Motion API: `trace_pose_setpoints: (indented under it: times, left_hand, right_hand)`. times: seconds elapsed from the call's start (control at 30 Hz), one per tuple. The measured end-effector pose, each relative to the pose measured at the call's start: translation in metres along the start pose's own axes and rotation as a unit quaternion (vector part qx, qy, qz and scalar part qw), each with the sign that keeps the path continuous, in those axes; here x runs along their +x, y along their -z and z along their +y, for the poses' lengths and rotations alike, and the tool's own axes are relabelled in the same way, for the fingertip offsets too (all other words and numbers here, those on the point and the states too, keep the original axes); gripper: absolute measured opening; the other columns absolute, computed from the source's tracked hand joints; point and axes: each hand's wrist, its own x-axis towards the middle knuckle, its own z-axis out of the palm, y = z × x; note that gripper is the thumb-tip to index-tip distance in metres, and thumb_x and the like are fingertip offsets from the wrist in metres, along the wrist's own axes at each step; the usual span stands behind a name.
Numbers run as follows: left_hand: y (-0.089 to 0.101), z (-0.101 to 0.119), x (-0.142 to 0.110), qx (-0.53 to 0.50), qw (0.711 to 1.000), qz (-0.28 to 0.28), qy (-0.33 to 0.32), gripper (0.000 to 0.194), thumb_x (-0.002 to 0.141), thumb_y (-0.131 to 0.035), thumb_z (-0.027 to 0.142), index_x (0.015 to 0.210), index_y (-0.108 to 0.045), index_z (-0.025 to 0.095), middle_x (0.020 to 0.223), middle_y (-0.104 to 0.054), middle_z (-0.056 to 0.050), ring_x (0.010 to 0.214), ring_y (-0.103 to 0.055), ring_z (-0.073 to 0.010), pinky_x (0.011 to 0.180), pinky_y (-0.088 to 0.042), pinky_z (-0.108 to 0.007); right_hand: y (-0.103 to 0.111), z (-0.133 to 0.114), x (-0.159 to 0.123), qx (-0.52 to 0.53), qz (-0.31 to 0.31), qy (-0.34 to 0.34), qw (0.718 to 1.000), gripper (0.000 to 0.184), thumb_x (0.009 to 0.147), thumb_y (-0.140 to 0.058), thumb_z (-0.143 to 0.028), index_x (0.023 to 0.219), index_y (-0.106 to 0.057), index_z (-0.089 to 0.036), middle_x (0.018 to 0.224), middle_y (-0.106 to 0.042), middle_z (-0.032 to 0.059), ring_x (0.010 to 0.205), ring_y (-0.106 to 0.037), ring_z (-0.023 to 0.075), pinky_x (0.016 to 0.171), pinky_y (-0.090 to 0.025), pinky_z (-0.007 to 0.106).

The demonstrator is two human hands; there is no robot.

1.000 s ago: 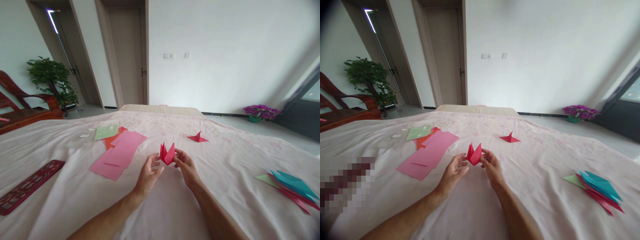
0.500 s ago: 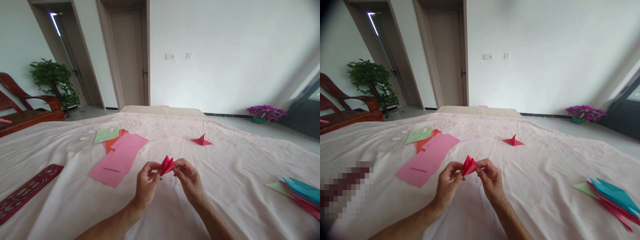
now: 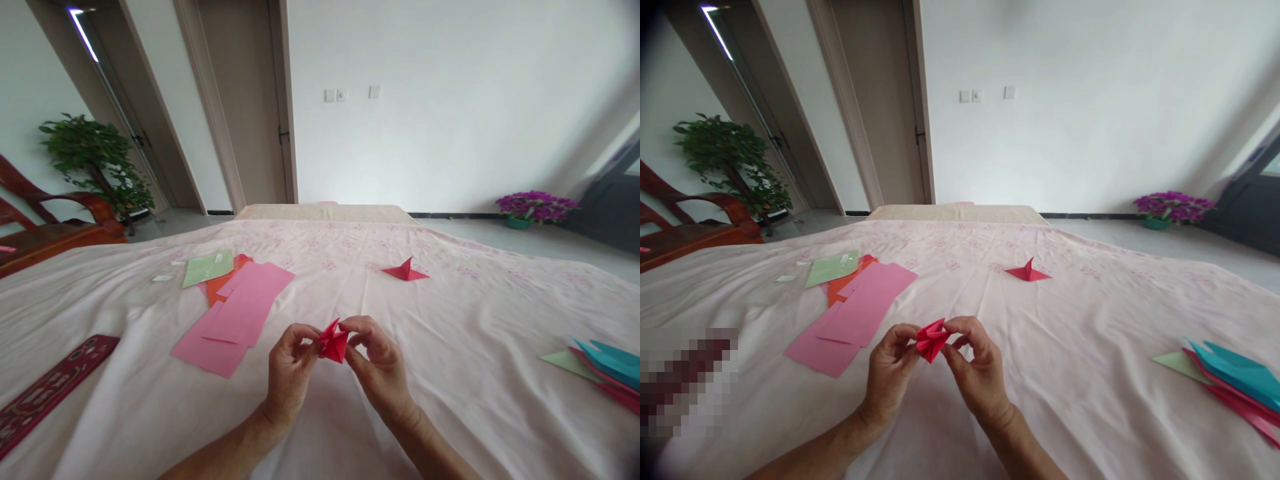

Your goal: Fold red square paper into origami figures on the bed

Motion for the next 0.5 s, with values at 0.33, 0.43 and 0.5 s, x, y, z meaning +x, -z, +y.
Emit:
trace_pose_setpoints:
  times: [0.33,0.43,0.5]
  left_hand:
    - [0.0027,-0.0052,-0.0011,0.020,1.000,-0.015,0.003,0.015,0.077,-0.073,0.029,0.078,-0.062,0.019,0.082,-0.066,-0.002,0.074,-0.065,-0.0155,0.065,-0.054,-0.024]
    - [0.0039,-0.0075,-0.0017,0.027,0.999,-0.027,-0.002,0.013,0.079,-0.071,0.028,0.079,-0.062,0.019,0.082,-0.066,-0.001,0.072,-0.065,-0.0147,0.063,-0.054,-0.024]
    - [0.0044,-0.0085,-0.0018,0.037,0.999,-0.035,-0.010,0.012,0.080,-0.070,0.027,0.080,-0.062,0.019,0.081,-0.066,-0.001,0.072,-0.065,-0.0145,0.064,-0.053,-0.024]
  right_hand:
    - [-0.0020,0.0006,-0.0012,-0.008,0.030,-0.007,1.000,0.012,0.082,-0.065,-0.021,0.093,-0.061,-0.025,0.088,-0.063,0.0013,0.077,-0.060,0.0159,0.065,-0.052,0.029]
    - [-0.0020,-0.0006,-0.0005,-0.006,0.020,0.008,1.000,0.008,0.082,-0.065,-0.019,0.087,-0.061,-0.024,0.085,-0.062,0.0005,0.076,-0.059,0.0151,0.065,-0.050,0.028]
    - [-0.0016,-0.0020,0.0002,-0.007,0.010,0.015,1.000,0.007,0.083,-0.065,-0.019,0.083,-0.061,-0.024,0.082,-0.062,0.0003,0.075,-0.059,0.0151,0.066,-0.049,0.029]
